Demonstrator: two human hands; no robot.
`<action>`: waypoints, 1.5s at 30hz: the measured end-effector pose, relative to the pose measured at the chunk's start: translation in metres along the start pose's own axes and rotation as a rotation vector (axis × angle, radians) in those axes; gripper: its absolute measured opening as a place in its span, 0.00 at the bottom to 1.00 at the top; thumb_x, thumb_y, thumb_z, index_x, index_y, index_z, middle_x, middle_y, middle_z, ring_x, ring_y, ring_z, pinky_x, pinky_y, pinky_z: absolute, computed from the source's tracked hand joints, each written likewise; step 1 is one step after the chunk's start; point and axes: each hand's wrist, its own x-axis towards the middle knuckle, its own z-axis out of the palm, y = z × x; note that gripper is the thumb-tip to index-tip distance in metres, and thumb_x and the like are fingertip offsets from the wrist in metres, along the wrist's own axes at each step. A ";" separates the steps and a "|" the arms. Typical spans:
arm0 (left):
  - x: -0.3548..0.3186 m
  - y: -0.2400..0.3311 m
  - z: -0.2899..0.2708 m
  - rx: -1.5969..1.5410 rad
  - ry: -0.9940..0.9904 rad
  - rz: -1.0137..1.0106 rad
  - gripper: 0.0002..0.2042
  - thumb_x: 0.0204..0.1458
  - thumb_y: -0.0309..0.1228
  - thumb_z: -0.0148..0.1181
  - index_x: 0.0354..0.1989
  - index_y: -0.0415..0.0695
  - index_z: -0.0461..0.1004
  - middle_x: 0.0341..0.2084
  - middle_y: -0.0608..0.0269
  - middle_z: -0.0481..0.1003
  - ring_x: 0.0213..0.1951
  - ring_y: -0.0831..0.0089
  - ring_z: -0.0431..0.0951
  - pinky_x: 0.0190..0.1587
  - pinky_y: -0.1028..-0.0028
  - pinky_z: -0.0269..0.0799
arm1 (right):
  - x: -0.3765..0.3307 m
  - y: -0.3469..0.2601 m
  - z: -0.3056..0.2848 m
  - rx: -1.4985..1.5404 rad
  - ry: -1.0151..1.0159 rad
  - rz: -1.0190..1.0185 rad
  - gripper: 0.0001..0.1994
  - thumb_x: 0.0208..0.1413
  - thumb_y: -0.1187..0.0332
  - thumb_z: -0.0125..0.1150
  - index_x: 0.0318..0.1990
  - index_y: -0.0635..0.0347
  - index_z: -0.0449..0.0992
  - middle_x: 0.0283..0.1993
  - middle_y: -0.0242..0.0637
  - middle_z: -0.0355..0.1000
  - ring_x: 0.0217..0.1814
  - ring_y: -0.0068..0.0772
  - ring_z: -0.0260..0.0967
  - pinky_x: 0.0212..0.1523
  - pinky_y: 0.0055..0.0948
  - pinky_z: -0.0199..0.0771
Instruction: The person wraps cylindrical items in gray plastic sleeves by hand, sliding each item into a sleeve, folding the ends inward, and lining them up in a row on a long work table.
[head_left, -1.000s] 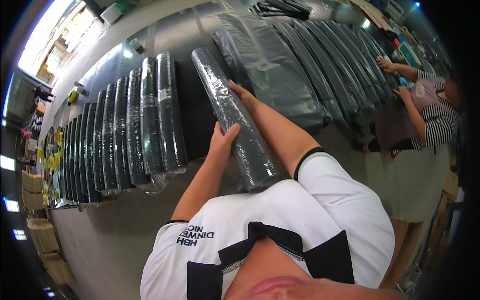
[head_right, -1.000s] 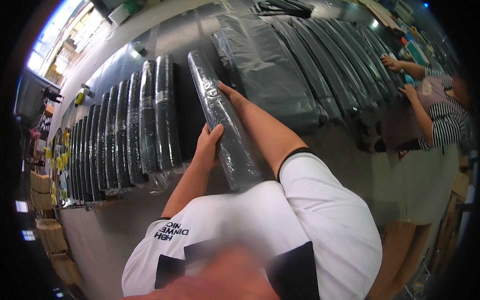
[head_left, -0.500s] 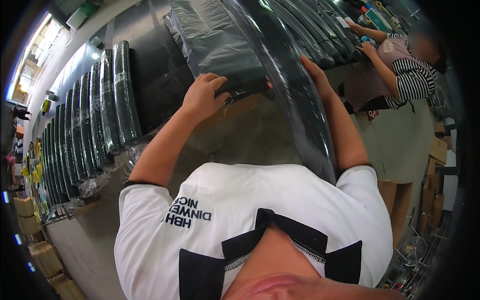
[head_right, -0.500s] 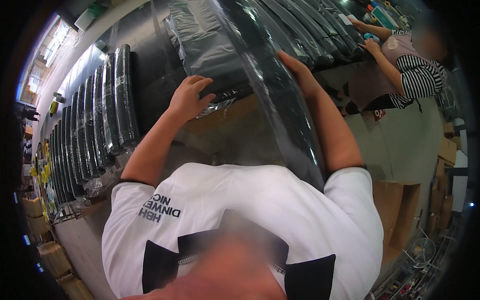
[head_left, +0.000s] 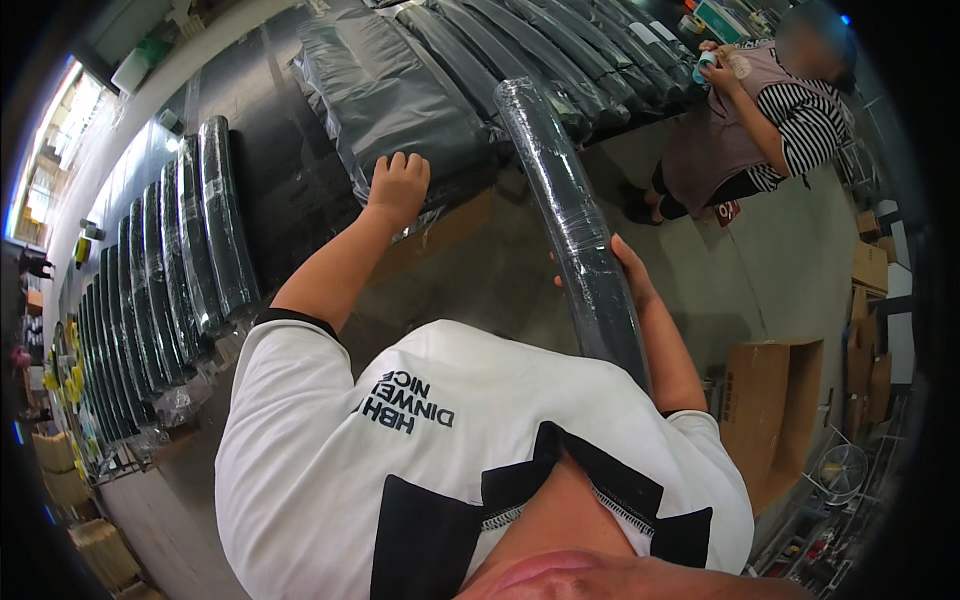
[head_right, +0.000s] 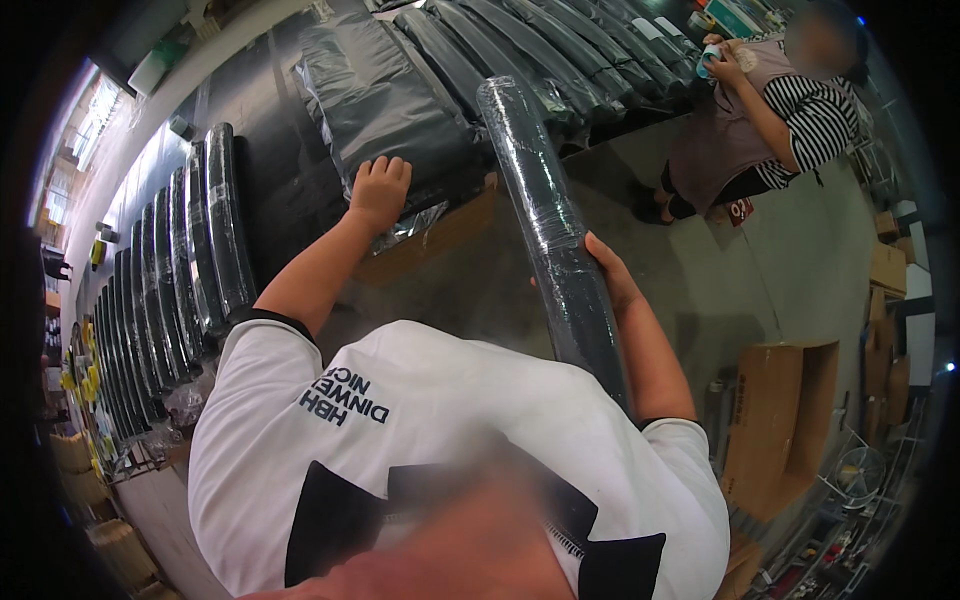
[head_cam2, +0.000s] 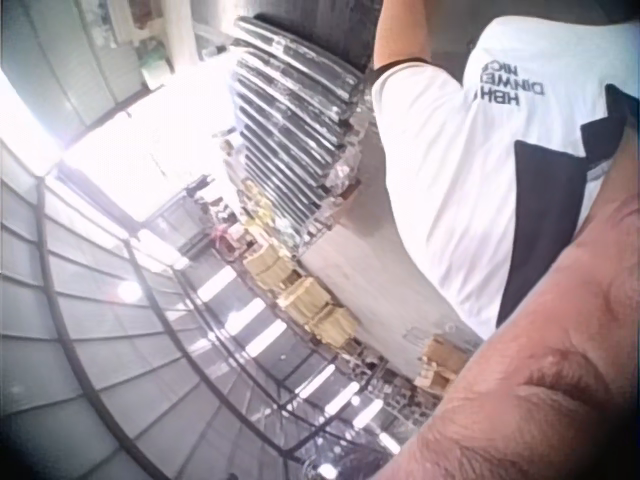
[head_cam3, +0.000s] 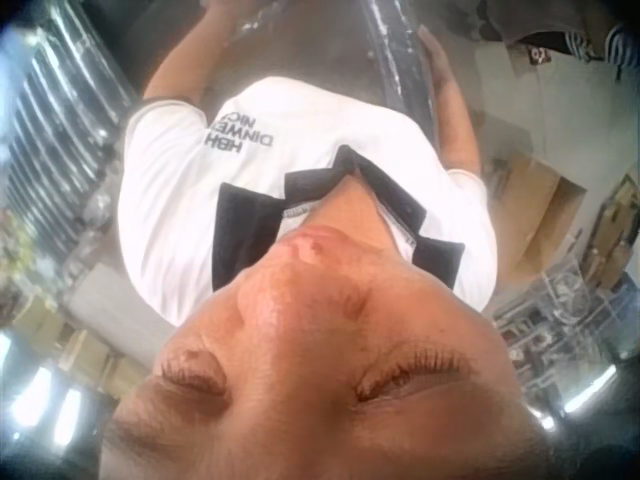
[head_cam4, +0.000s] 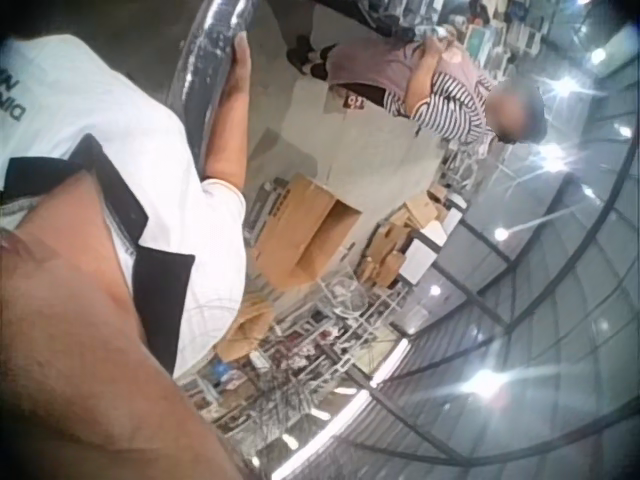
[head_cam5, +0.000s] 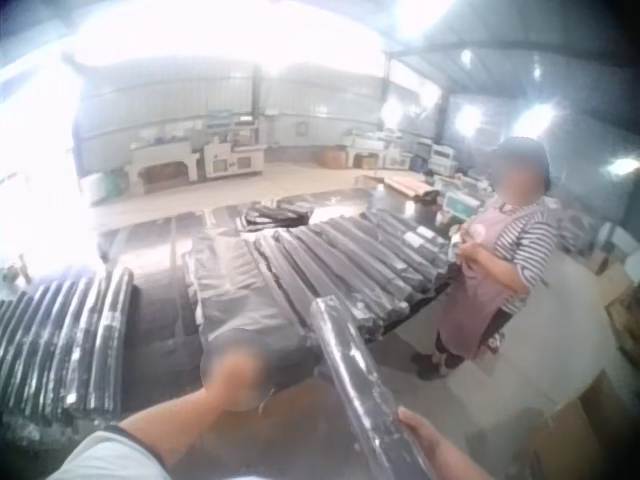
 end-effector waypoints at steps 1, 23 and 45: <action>0.001 0.001 -0.005 0.088 0.044 0.030 0.17 0.42 0.30 0.58 0.44 0.45 0.72 0.38 0.63 0.70 0.44 0.63 0.71 0.47 0.66 0.68 | 0.003 -0.006 -0.002 -0.020 -0.008 0.005 0.36 0.58 0.45 0.52 0.65 0.63 0.58 0.59 0.53 0.66 0.55 0.48 0.71 0.48 0.43 0.79; 0.035 -0.062 0.033 -1.304 -0.225 -0.704 0.12 0.52 0.36 0.60 0.37 0.40 0.81 0.27 0.59 0.79 0.29 0.72 0.76 0.36 0.72 0.71 | 0.002 0.010 0.027 -0.791 -0.040 0.016 0.51 0.34 0.60 0.76 0.68 0.62 0.55 0.61 0.36 0.63 0.62 0.28 0.60 0.64 0.28 0.56; 0.015 0.012 -0.062 -0.757 -0.209 -0.729 0.28 0.47 0.28 0.50 0.61 0.37 0.58 0.40 0.39 0.76 0.43 0.44 0.77 0.46 0.54 0.72 | 0.044 -0.004 0.059 -0.281 -0.043 0.145 0.36 0.46 0.59 0.65 0.63 0.63 0.60 0.50 0.36 0.70 0.48 0.25 0.69 0.52 0.26 0.70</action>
